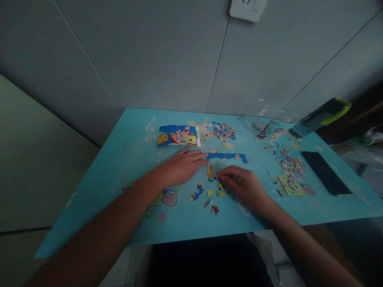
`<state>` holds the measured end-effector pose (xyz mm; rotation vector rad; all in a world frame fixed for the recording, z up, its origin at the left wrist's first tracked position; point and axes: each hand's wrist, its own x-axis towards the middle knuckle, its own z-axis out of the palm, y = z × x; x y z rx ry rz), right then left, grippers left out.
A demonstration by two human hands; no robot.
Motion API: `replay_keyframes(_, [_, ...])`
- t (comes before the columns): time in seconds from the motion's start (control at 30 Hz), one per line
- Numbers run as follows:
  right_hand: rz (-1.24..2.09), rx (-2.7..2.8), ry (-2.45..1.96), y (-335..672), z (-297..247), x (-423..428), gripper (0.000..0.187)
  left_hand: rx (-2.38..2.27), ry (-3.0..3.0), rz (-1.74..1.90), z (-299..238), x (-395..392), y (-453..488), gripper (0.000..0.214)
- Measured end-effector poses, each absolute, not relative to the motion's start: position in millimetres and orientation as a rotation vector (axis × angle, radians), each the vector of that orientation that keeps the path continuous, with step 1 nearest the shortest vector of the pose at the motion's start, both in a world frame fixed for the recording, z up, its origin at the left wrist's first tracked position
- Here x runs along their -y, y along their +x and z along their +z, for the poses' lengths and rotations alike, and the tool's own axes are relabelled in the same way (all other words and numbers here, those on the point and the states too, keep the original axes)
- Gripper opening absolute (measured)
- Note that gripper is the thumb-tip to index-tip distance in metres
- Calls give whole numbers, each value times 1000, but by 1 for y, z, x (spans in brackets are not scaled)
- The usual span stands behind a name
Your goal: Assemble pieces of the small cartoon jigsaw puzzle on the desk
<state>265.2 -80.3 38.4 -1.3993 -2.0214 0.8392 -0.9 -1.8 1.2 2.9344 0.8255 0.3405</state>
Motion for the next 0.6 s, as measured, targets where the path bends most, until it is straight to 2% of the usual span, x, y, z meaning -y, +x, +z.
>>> replay_keyframes(0.4, [926, 2082, -1428, 287, 49, 101, 18, -833, 2951, 299, 4, 2, 1, 48])
replay_keyframes(0.6, [844, 2184, -1389, 305, 65, 89, 19, -838, 2949, 306, 4, 3, 0, 47])
